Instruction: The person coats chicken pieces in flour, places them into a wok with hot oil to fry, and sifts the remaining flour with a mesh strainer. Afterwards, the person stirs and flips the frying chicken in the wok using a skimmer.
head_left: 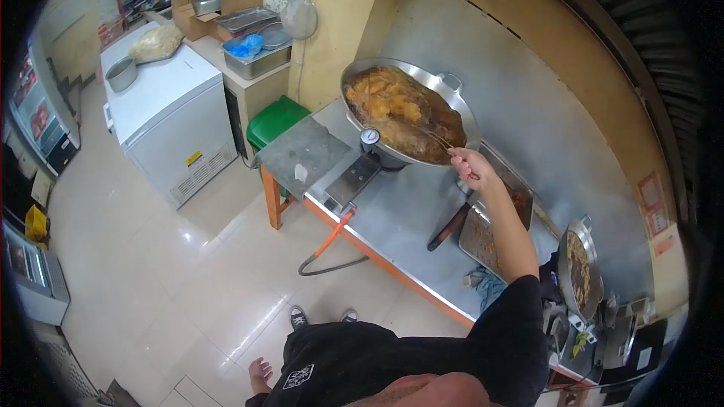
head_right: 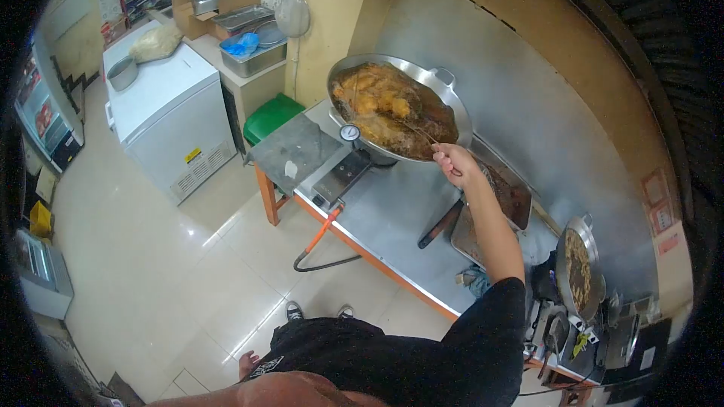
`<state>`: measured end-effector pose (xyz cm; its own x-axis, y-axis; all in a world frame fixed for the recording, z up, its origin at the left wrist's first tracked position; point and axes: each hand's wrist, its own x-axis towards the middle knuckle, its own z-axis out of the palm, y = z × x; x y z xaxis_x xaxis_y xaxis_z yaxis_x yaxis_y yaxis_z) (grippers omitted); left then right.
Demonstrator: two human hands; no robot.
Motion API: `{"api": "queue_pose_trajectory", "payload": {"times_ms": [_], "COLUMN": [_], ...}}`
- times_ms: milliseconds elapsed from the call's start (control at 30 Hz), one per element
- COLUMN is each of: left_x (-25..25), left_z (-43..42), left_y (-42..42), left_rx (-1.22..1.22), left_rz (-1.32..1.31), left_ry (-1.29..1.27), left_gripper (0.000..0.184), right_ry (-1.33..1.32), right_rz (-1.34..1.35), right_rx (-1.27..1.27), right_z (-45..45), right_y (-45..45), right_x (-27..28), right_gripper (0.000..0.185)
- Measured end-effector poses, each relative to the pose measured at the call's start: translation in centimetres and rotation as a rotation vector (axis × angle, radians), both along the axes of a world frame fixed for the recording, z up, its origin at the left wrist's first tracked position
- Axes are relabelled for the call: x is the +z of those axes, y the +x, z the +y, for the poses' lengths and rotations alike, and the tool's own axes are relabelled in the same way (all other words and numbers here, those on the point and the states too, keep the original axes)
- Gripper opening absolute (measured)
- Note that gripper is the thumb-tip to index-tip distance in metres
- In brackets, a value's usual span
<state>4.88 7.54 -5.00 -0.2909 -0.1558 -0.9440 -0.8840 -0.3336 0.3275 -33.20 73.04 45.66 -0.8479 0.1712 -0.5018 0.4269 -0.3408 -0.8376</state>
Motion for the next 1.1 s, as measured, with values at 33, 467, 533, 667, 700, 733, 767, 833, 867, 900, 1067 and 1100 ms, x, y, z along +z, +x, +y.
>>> {"api": "queue_pose_trajectory", "payload": {"times_ms": [33, 467, 533, 667, 700, 733, 767, 833, 867, 900, 1067, 1100], "left_x": [-0.1, -0.9, -0.8, 0.2, 0.4, 0.6, 0.9, 1.1, 1.3, 1.3, 1.4, 1.3], "left_z": [-0.6, -5.4, -5.8, -6.6, -7.1, -7.3, -7.5, -8.0, -8.0, -8.0, -6.7, -6.3], "left_y": [-0.4, -1.2, -1.2, -3.3, -3.8, -4.0, -4.1, -4.5, -4.7, -4.6, -4.5, -4.5], "left_rx": [0.009, -0.007, -0.023, -0.043, -0.05, -0.059, -0.054, -0.051, -0.048, -0.036, -0.074, -0.1], "left_rz": [0.019, 0.017, 0.041, 0.06, 0.076, 0.091, 0.124, 0.122, 0.123, 0.149, 0.09, 0.06], "left_ry": [-0.016, -0.025, -0.027, -0.07, -0.071, -0.071, -0.073, -0.071, -0.07, -0.093, -0.087, -0.082], "left_gripper": [0.036, 0.033, 0.033, 0.033, 0.033, 0.033, 0.032, 0.032, 0.032, 0.032, 0.031, 0.03], "right_ry": [0.054, 0.752, 0.85, 1.179, 1.274, 1.37, 1.453, 1.619, 1.745, 1.867, 1.942, 1.956], "right_rz": [0.003, -0.148, -0.18, -0.261, -0.243, -0.227, -0.215, -0.183, -0.074, 0.041, -0.045, -0.015], "right_rx": [-0.013, 0.042, 0.064, 0.138, 0.154, 0.169, 0.162, 0.143, 0.159, 0.175, 0.201, 0.207], "right_z": [-0.2, 5.0, 6.2, 4.6, 4.2, 3.8, 2.6, -0.5, 0.5, 1.7, -0.1, -0.6], "right_y": [0.5, 2.0, 0.9, -0.3, -0.5, -0.6, -0.4, -0.3, -0.3, -0.4, 0.4, 0.9], "right_x": [0.4, 3.6, 3.4, 4.9, 4.9, 4.9, 4.9, 4.9, 3.9, 2.6, 2.8, 3.1], "right_gripper": [0.02, 0.017, 0.017, 0.019, 0.021, 0.022, 0.023, 0.025, 0.025, 0.025, 0.025, 0.025]}}
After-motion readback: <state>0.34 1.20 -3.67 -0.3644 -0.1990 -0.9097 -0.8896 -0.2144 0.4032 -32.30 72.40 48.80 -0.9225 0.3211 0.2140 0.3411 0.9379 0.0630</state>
